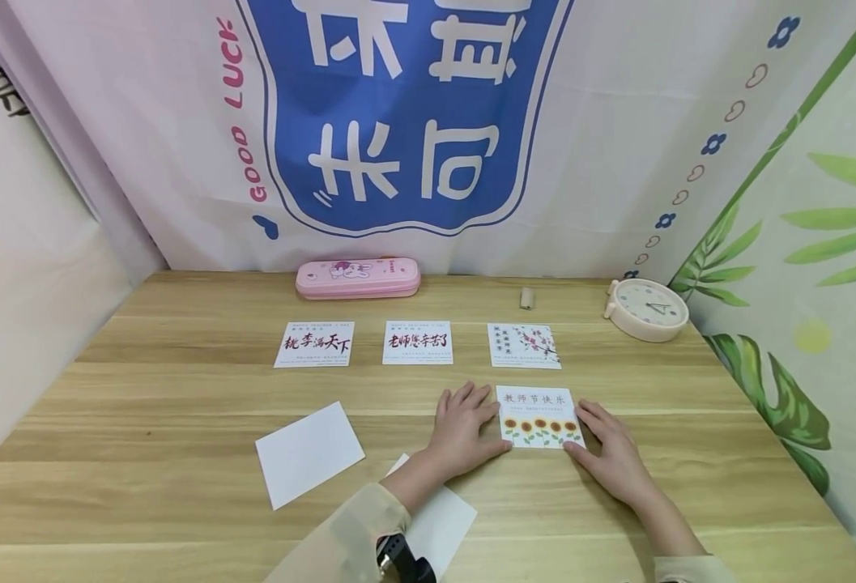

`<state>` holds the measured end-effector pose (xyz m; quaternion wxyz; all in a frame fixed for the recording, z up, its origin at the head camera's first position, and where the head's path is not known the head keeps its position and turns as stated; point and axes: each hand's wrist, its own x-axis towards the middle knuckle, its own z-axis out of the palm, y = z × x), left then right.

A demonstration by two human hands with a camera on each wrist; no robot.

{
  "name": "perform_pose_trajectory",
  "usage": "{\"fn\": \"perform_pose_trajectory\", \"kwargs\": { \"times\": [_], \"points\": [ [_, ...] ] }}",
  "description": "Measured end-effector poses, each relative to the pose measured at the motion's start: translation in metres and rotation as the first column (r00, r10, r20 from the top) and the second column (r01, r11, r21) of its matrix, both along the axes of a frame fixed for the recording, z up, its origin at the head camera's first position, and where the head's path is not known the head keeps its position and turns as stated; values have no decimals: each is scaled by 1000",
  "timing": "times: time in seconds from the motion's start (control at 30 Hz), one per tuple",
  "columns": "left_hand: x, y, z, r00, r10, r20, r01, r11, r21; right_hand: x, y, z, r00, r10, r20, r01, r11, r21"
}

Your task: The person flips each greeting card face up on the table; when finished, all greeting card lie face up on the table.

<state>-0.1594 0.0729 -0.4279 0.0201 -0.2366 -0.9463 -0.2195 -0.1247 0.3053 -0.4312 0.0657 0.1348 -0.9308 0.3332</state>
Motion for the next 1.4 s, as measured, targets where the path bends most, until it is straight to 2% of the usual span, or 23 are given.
{"fn": "perform_pose_trajectory", "kwargs": {
  "times": [0.37, 0.53, 0.67, 0.8, 0.9, 1.03, 1.1, 1.2, 1.27, 1.4],
  "points": [
    [0, 0, 1, 1000, 0, 4, 0, 1000, 10, -1, 1, -1, 1000, -9, -1, 9, 1000, -7],
    [-1, -2, 4, 1000, 15, 23, -17, 995, 98, -3, 1, 2, 997, -42, 71, 47, 996, -72],
    [-2, -4, 9, 999, 31, 40, -39, 976, 215, -3, -1, 8, 987, -95, 127, 112, 985, -133],
    [-3, -9, 21, 999, 29, 39, -40, 948, 316, 2, -8, 20, 983, -149, 106, 167, 969, -181],
    [-3, -14, 35, 999, 22, 40, -36, 917, 398, 7, -20, 34, 983, -167, 73, 180, 955, -235],
    [-1, -26, 51, 1000, 1, 24, -13, 865, 501, 15, -44, 51, 990, -143, 17, 142, 951, -276],
    [1, -35, 59, 1000, -17, 3, 13, 849, 529, 19, -58, 56, 994, -111, -8, 105, 952, -287],
    [4, -52, 67, 996, -57, -66, 83, 844, 529, 25, -76, 57, 998, -52, -36, 39, 953, -301],
    [6, -65, 71, 993, -69, -100, 111, 852, 511, 28, -86, 56, 999, -7, -48, -8, 953, -303],
    [12, -92, 73, 990, -77, -115, 124, 864, 487, 33, -102, 51, 992, 82, -95, -105, 959, -262]
  ]
}}
